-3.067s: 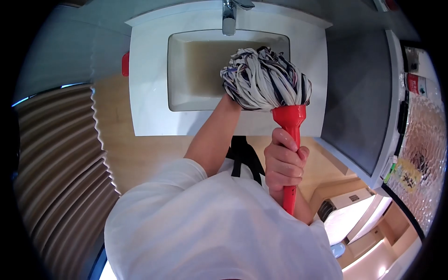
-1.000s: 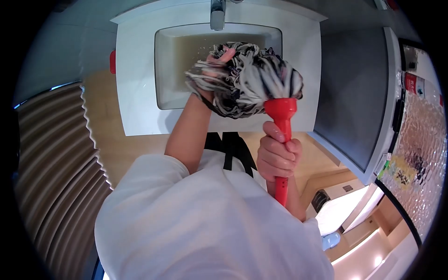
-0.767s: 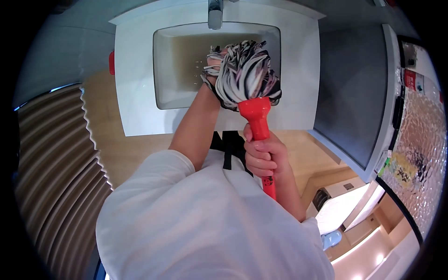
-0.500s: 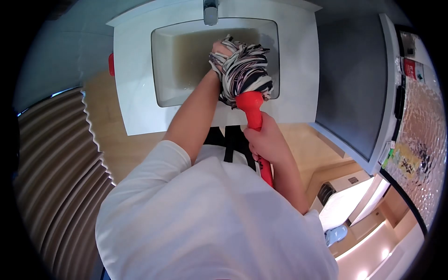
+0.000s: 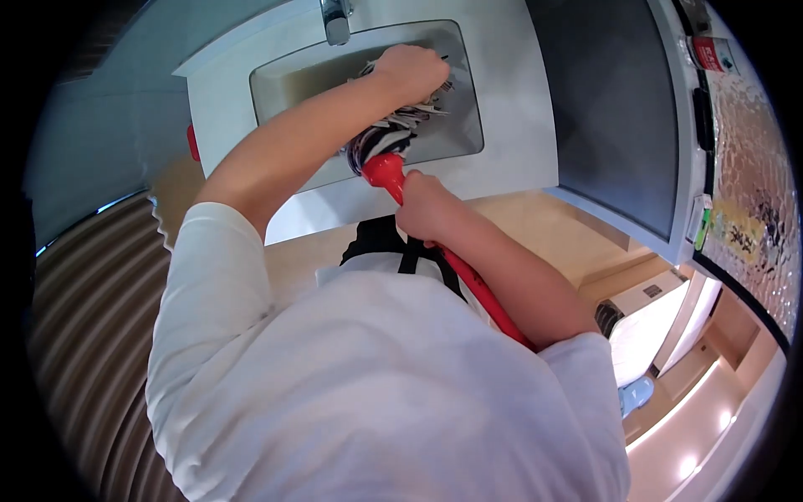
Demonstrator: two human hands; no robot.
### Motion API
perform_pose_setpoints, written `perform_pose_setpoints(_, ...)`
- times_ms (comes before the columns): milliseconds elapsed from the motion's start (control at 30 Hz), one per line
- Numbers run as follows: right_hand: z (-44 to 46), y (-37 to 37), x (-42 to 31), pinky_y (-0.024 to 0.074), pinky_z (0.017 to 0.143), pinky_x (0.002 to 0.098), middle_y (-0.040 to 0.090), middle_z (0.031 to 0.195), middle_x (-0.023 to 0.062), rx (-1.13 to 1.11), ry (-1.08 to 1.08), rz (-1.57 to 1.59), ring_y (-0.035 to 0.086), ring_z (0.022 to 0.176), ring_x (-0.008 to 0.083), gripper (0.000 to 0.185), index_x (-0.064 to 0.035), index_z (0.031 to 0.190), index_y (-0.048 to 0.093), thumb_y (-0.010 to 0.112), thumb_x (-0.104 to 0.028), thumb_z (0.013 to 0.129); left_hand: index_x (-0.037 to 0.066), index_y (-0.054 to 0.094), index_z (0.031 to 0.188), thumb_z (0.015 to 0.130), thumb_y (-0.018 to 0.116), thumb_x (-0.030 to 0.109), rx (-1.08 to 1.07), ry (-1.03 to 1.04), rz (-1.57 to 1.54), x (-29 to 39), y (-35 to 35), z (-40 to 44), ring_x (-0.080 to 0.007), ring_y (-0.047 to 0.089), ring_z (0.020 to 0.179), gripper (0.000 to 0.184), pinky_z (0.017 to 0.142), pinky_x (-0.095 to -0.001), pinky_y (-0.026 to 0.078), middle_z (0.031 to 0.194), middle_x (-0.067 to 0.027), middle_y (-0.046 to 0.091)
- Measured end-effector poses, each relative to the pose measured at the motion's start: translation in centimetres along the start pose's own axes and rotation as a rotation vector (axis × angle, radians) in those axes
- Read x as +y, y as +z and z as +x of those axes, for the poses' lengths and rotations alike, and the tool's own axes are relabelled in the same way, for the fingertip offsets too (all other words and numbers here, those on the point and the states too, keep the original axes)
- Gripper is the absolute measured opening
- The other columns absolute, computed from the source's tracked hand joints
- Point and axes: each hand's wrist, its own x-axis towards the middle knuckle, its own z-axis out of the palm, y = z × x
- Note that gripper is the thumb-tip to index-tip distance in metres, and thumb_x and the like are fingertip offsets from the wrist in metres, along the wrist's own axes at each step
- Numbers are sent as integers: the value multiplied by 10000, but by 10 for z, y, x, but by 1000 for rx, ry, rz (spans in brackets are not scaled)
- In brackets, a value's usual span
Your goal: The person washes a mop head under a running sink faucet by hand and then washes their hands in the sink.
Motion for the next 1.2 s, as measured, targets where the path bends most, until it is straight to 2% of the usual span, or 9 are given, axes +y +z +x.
perform_pose_setpoints(133, 13, -1, -16, 536, 455, 420, 665, 857, 295, -65, -24, -4, 668, 518, 341, 282, 136, 1082, 529, 525, -11, 842, 93, 772, 1029, 866, 658, 132, 28, -64, 77, 9, 9, 16, -324, 706, 1073, 202, 810, -490, 604, 1101, -145, 741)
perform_pose_setpoints(200, 16, -2, -29, 577, 485, 424, 675, 775, 297, -37, -31, -75, 703, 575, 356, 197, 157, 956, 606, 536, 45, 811, 124, 760, 1128, 901, 654, 136, 27, -167, 191, 12, 7, 23, -344, 686, 1124, 251, 831, -586, 583, 1192, -116, 723)
perform_pose_setpoints(300, 17, -2, -33, 574, 479, 408, 675, 802, 289, -44, -75, -124, 696, 556, 340, 257, 158, 1048, 571, 534, 24, 832, 142, 726, 1224, 927, 633, 138, -59, -288, 257, 18, 0, 33, -376, 659, 1168, 311, 855, -663, 545, 1282, -95, 688)
perform_pose_setpoints(533, -11, -2, -16, 539, 439, 400, 673, 836, 271, 20, -121, -95, 670, 508, 302, 308, 123, 1120, 526, 541, 14, 832, 126, 707, 1251, 934, 643, 183, -70, -430, 64, 10, -30, 4, -372, 645, 1196, 329, 940, -611, 527, 1307, -117, 671)
perform_pose_setpoints(733, -57, -17, 11, 509, 418, 391, 629, 742, 191, 81, -187, 139, 625, 460, 276, 299, 70, 1103, 512, 573, -4, 820, 81, 672, 1244, 908, 694, 304, 66, -244, -364, -49, -6, -7, -350, 641, 1167, 404, 967, -421, 511, 1315, -129, 656)
perform_pose_setpoints(833, -78, -27, 17, 490, 400, 379, 593, 683, 130, 77, -226, 221, 592, 445, 232, 270, 57, 1071, 499, 562, -17, 819, 117, 519, 1425, 953, 660, 407, 291, -207, -1058, -54, -12, -42, -223, 555, 1179, 571, 1010, -345, 439, 1307, -117, 596)
perform_pose_setpoints(1000, -105, -47, 22, 410, 381, 313, 492, 581, 44, 62, -321, 468, 487, 396, 143, 258, -10, 1035, 493, 624, -37, 814, 79, 520, 1415, 974, 625, 390, 456, -280, -1409, -57, -4, -69, -227, 599, 1146, 550, 1003, -367, 472, 1245, -127, 652)
perform_pose_setpoints(1067, -119, -58, 10, 383, 367, 299, 479, 580, 31, 25, -348, 657, 450, 386, 120, 230, -22, 995, 484, 631, -37, 819, 93, 548, 1378, 981, 616, 406, 451, -392, -1993, -53, 5, -76, -232, 614, 1140, 510, 1000, -404, 493, 1231, -114, 661)
perform_pose_setpoints(1200, -133, -68, -4, 345, 351, 274, 451, 578, 13, 75, -425, 734, 411, 379, 91, 222, -33, 976, 482, 638, -42, 818, 86, 560, 1341, 998, 597, 428, 594, -326, -2249, -46, 26, -70, -267, 644, 1112, 486, 997, -442, 512, 1245, -98, 665)
